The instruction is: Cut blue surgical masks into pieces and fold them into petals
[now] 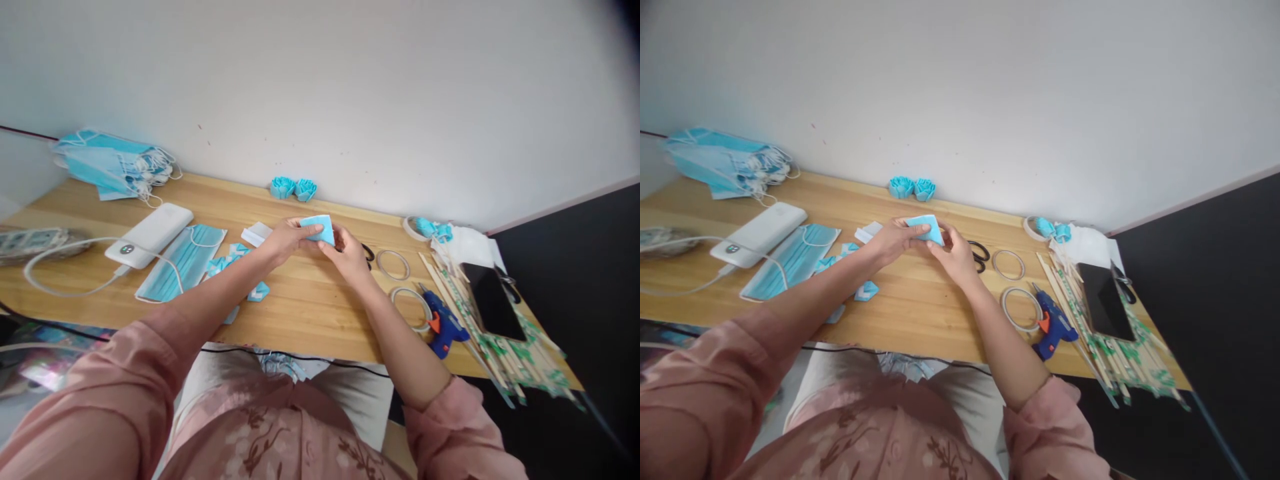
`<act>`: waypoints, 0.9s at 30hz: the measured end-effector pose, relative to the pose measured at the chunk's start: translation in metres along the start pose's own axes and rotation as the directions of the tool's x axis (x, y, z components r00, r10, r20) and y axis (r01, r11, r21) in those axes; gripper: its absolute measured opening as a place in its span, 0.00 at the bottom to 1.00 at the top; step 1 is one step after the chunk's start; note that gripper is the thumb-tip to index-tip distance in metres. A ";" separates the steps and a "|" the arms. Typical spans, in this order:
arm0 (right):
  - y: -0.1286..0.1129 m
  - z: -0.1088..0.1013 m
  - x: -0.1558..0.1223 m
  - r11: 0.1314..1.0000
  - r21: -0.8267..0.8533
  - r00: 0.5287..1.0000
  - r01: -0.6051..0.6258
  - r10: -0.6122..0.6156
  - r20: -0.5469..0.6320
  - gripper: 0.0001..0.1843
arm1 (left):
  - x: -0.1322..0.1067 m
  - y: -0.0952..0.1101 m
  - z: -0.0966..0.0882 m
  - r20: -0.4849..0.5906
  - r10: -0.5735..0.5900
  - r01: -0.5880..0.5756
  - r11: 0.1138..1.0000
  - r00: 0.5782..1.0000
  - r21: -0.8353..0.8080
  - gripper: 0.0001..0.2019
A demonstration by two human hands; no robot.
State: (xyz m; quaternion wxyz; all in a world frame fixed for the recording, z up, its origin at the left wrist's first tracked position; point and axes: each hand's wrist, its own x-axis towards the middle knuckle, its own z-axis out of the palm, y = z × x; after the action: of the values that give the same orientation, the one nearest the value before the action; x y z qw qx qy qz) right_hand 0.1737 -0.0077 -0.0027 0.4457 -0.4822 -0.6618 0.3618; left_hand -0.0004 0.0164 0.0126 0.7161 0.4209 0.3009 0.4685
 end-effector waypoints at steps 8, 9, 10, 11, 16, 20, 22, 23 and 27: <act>0.001 -0.005 0.002 0.999 -0.008 0.994 -0.032 0.031 -0.106 0.13 | 0.005 -0.002 -0.007 -0.040 -0.055 0.057 0.997 0.998 0.046 0.20; 0.001 -0.006 0.003 0.999 0.005 0.992 -0.034 0.034 -0.118 0.13 | 0.005 -0.001 -0.008 -0.041 -0.047 0.049 0.997 0.998 0.055 0.20; 0.002 -0.007 0.004 0.999 0.012 0.990 -0.038 0.039 -0.135 0.13 | 0.006 0.000 -0.010 -0.042 -0.033 0.036 0.997 0.999 0.066 0.20; 0.003 -0.008 0.005 0.999 0.012 0.986 -0.041 0.043 -0.160 0.13 | 0.006 0.002 -0.011 -0.047 -0.014 0.017 0.997 0.999 0.077 0.19; 0.010 -0.014 0.011 0.999 -0.003 0.952 -0.044 0.042 -0.304 0.12 | 0.007 0.011 -0.015 -0.123 0.146 -0.134 0.985 0.982 0.105 0.18; 0.007 -0.015 0.010 0.995 -0.092 0.946 -0.046 0.014 -0.323 0.12 | 0.004 0.029 -0.012 -0.230 0.326 -0.274 0.934 0.917 0.231 0.15; 0.005 -0.014 0.009 0.989 -0.144 0.953 -0.036 -0.009 -0.301 0.11 | 0.005 0.041 -0.008 -0.244 0.431 -0.333 0.873 0.869 0.356 0.12; 0.004 -0.013 0.008 0.985 -0.168 0.958 -0.030 -0.020 -0.287 0.11 | 0.006 0.048 -0.007 -0.226 0.480 -0.360 0.833 0.847 0.421 0.11; 0.007 -0.010 0.007 0.969 -0.248 0.972 -0.020 -0.040 -0.234 0.11 | 0.015 0.077 -0.009 0.010 0.541 -0.415 0.633 0.841 0.653 0.07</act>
State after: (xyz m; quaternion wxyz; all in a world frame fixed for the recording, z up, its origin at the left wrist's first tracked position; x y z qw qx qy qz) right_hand 0.1838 0.0015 -0.0037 0.4593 -0.5705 -0.6464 0.2138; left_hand -0.0339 0.0491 0.0762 0.3494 0.6547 0.3830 0.5502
